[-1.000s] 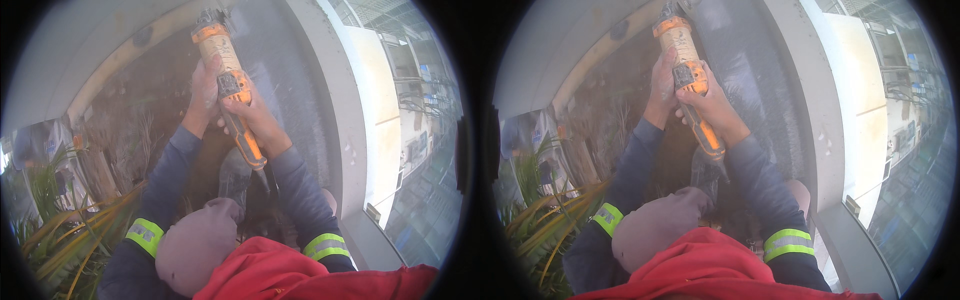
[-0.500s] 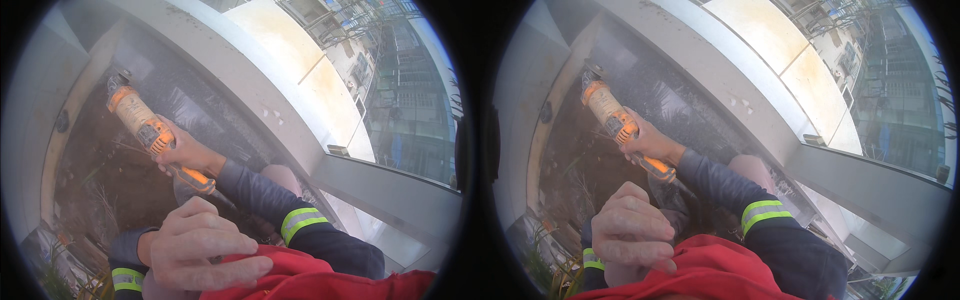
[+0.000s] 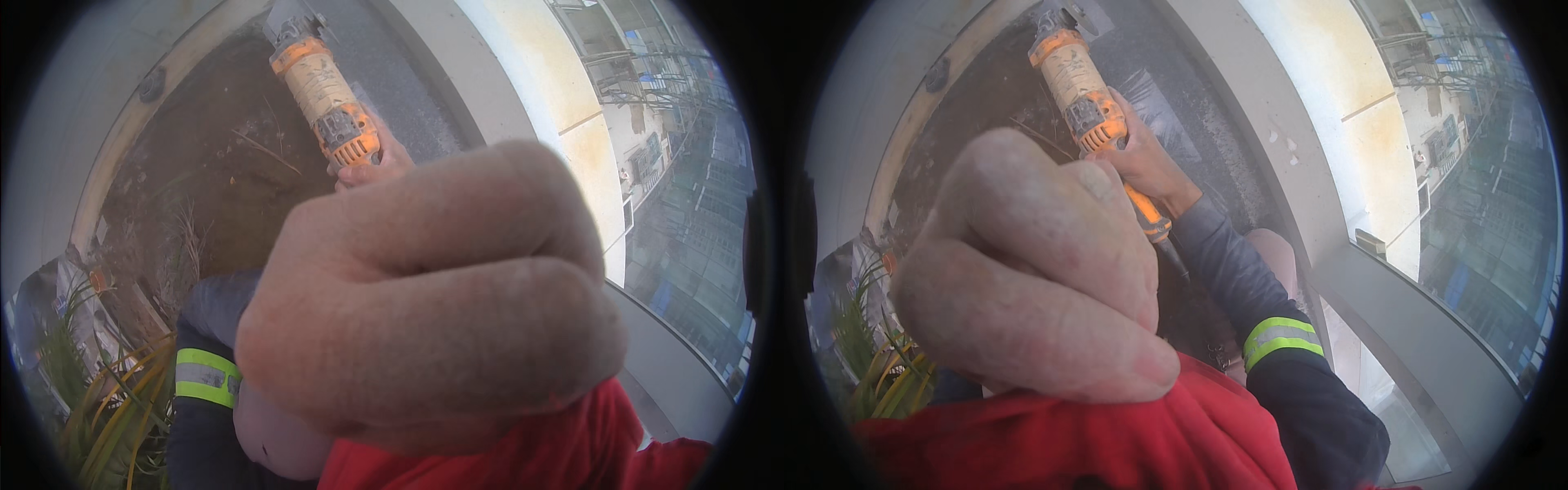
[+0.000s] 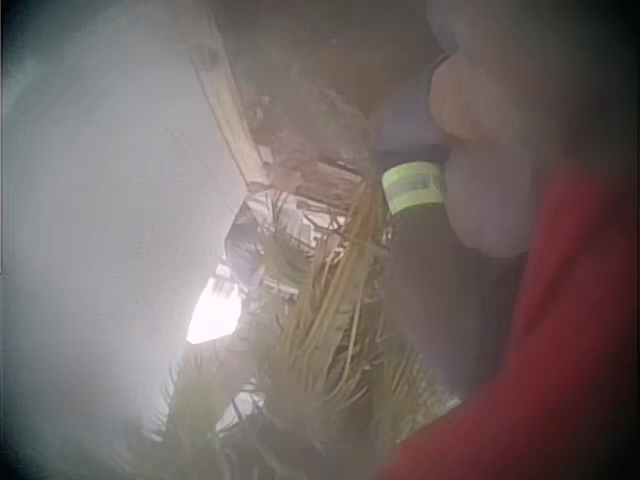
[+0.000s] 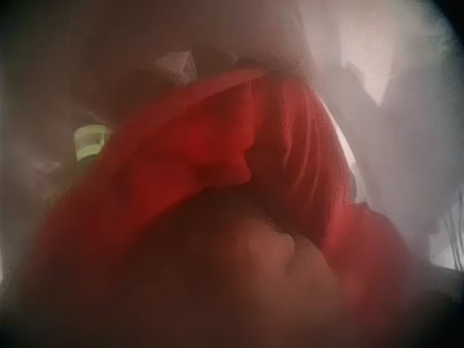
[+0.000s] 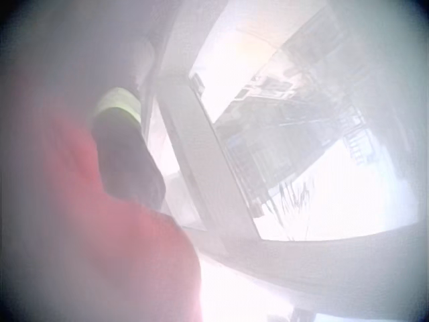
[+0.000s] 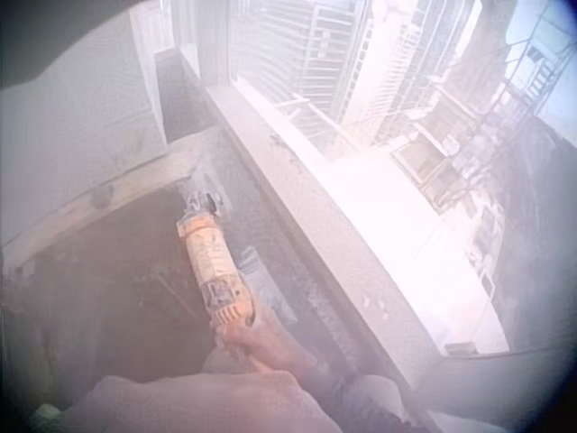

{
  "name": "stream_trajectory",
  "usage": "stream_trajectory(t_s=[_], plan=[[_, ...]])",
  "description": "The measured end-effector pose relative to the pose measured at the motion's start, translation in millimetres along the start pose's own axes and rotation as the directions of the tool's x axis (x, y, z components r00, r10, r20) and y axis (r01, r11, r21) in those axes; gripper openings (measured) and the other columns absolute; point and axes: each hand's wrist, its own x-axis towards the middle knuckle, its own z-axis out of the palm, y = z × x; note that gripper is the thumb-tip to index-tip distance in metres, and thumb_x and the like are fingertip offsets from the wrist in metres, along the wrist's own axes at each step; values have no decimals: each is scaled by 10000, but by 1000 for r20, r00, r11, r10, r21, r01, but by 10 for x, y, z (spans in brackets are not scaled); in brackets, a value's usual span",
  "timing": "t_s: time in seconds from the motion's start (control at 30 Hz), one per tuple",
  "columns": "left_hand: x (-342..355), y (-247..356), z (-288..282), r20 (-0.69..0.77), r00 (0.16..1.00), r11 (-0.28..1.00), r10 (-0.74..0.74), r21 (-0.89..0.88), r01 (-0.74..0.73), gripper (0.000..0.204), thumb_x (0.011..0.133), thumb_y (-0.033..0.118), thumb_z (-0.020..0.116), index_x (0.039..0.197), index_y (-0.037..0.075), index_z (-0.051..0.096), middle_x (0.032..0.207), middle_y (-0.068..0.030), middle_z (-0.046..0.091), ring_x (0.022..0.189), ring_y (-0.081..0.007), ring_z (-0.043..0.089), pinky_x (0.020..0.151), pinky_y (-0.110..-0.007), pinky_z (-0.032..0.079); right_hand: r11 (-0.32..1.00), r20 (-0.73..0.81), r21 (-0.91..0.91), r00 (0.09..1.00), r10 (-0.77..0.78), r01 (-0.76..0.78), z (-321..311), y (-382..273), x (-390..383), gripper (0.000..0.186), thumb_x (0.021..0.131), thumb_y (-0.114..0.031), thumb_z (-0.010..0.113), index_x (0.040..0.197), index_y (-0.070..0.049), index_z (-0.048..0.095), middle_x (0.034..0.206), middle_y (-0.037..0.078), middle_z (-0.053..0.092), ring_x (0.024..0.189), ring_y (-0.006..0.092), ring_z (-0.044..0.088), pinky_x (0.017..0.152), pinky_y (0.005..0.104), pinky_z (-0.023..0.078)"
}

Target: The person measures a curved stone slab with a tape measure, marks it, and uses an angle grinder to cut along the marked line. The person then lifts and positions the cut stone piece into place on the curved structure.

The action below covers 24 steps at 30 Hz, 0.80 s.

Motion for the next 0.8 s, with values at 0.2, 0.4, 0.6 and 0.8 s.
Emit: stream_trajectory(t_s=[0.2,0.4,0.6,0.8], plan=[[-38,91,-47,-21,999,998,36,-52,-37,83,851,94,772,923,56,789,917,-92,671,689,-172,640,574,-280,457,999,-13,-32,999,30,-31,-90,-175,140,1060,808,21,722,1647,-51,79,1181,138,583,807,183,660,631,348,599],[-69,157,-210,-43,997,996,71,-51,-73,55,877,109,768,915,71,782,916,-96,657,686,-184,641,540,-285,471,999,-53,-30,998,44,-45,-134,-60,178,1070,775,-22,745,1648,-91,131,1273,163,521,893,204,645,565,332,587],[-367,-178,-237,-48,861,775,507,463,-430,90,891,139,757,976,140,785,1007,-88,647,682,-196,652,523,-301,476,998,-40,-52,998,44,-46,-74,-179,164,1025,810,10,717,1647,-70,130,1172,133,578,869,174,642,610,332,591],[-542,-465,-468,-181,796,760,578,474,-444,191,746,165,848,908,70,814,860,-78,650,589,-154,591,490,-274,421,992,-64,-123,998,10,-18,-142,-172,176,1016,814,-30,735,1643,-83,150,1102,139,604,752,178,658,591,326,585]])
